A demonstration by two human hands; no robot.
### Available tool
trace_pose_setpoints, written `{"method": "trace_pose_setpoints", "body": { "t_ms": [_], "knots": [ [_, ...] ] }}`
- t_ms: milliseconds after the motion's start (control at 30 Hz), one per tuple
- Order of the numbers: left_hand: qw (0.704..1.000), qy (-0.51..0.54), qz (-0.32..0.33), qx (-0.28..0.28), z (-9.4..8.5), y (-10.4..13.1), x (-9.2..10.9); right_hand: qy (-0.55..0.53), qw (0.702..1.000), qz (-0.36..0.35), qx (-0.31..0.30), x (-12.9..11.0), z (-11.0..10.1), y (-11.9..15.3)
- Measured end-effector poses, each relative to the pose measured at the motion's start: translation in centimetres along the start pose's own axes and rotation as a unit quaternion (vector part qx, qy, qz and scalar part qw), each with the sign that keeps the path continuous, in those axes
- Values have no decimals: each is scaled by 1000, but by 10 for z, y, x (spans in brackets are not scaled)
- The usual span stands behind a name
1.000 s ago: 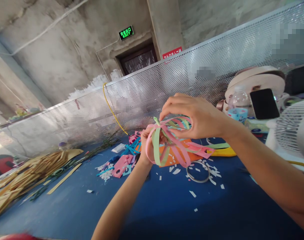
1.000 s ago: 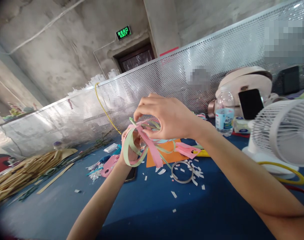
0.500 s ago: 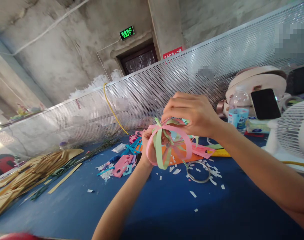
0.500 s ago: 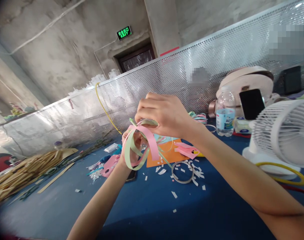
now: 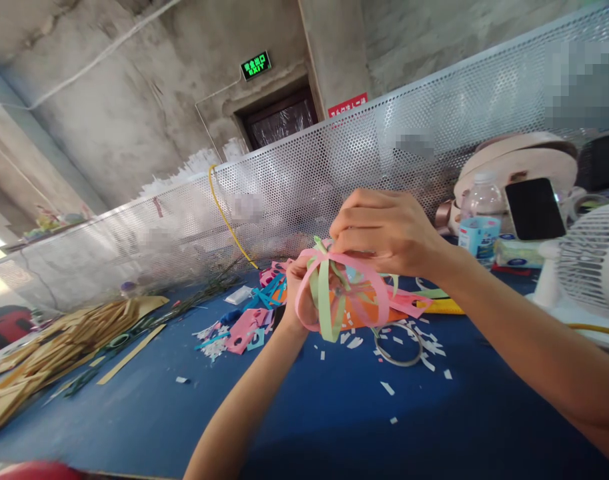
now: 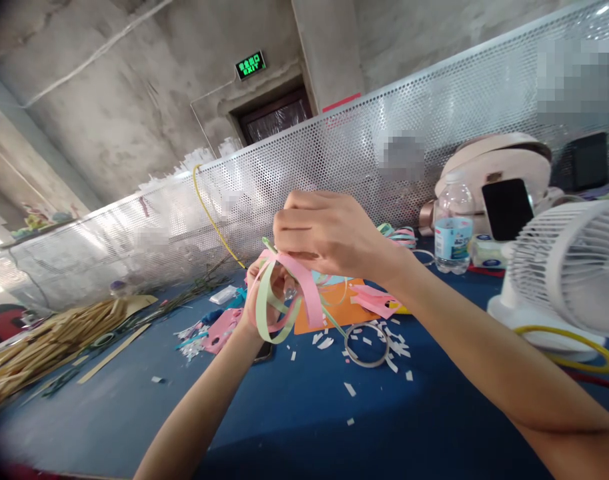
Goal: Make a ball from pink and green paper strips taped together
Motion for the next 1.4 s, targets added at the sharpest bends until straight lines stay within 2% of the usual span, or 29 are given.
{"method": "trace_pose_setpoints", "body": {
  "t_ms": [200,367,600,833,967,1100,1233,1400],
  "knots": [
    [999,-40,4,26,-14,0,-1,-71,996,35,35,14,5,3],
    [998,-65,-3,23,-16,1,-2,-149,984,91,24,28,8,6],
    [997,-68,5,23,-17,2,-1,-133,989,64,32,23,4,5],
    [998,-52,8,-19,-13,0,-4,-123,991,40,40,20,5,4],
    [999,-53,5,2,-15,0,-3,-133,989,56,27,23,8,4],
    [999,-48,9,-2,-10,-1,1,-126,988,88,16,28,11,6],
    [999,-36,-2,6,-13,0,-4,-130,989,68,15,24,8,5],
    [1000,-29,1,-6,-16,-1,-7,-126,989,80,-1,26,11,4]
  ]
}}
Point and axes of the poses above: each hand's wrist, its own y-axis away from the middle knuckle, its own z-axis out of the palm, x = y × z, the point moved 10 cm from there along -y, towards the middle knuckle, and after that the axes turned 15 degrees about -x, right-handed, at the moved point
